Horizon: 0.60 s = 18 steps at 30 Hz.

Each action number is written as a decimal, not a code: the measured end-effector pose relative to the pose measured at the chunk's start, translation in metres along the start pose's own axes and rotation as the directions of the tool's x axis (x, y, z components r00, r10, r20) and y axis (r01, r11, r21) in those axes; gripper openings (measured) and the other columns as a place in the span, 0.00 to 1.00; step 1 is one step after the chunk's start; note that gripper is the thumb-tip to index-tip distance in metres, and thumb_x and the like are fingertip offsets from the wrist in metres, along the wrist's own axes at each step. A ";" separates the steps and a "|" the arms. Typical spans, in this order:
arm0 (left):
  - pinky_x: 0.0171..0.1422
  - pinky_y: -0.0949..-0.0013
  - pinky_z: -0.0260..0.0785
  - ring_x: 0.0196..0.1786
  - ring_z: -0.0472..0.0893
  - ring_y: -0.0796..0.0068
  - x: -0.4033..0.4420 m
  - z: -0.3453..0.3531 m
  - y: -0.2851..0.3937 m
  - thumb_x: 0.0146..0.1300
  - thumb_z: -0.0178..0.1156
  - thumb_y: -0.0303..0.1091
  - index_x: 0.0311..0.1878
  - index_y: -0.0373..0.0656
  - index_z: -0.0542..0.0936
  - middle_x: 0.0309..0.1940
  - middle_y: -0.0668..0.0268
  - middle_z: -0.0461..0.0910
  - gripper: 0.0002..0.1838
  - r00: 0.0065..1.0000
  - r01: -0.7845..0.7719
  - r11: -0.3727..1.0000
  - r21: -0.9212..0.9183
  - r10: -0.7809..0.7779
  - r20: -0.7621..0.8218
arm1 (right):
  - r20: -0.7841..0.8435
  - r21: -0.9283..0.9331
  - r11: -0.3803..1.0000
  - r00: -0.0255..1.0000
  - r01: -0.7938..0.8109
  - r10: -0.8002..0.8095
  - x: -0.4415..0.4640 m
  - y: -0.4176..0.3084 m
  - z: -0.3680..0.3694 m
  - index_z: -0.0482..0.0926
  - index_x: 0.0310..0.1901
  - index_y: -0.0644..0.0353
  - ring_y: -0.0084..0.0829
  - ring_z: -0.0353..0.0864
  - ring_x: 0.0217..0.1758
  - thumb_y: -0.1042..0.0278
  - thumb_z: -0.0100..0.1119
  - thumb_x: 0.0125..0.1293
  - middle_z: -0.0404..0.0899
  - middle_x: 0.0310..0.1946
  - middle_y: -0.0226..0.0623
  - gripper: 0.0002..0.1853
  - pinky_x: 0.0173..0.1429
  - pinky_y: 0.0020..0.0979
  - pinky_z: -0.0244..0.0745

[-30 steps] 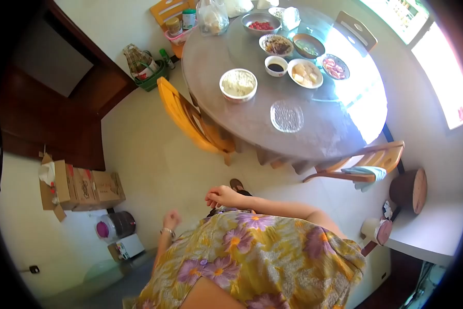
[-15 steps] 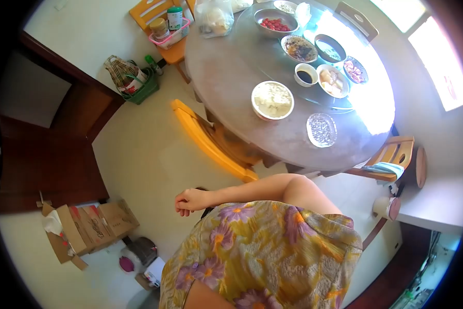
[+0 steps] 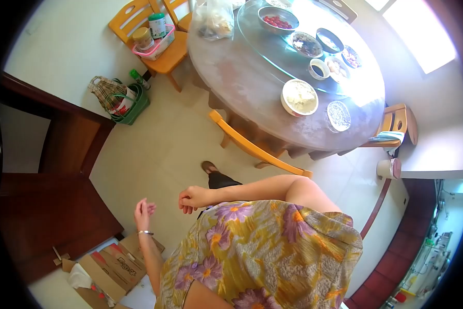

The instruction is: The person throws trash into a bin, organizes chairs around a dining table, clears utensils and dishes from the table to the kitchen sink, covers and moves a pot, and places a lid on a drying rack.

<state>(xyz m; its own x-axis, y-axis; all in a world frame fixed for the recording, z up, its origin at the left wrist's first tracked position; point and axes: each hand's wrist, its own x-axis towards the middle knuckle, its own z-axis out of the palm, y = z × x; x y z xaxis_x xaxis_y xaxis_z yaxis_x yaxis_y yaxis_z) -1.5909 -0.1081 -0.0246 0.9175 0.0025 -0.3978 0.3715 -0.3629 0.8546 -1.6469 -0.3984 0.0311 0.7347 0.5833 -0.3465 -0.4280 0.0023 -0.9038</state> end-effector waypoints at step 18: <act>0.30 0.72 0.68 0.31 0.79 0.71 0.053 -0.181 -0.135 0.61 0.51 0.39 0.44 0.40 0.74 0.29 0.61 0.79 0.14 0.772 0.590 0.803 -0.084 -0.591 -0.233 | 0.473 0.293 0.920 0.876 -0.259 0.096 0.330 -0.218 -0.026 0.73 0.31 0.58 0.13 0.48 0.15 0.62 0.56 0.60 0.54 0.14 0.19 0.09 0.18 0.20 0.41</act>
<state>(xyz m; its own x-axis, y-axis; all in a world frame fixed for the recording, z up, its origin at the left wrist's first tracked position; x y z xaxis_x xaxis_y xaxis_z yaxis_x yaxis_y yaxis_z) -1.5672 0.1099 -0.1008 0.5219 0.4332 -0.7348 0.8514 -0.2113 0.4801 -1.2971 -0.2273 0.1072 0.3540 0.8951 -0.2712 -0.7385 0.0895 -0.6683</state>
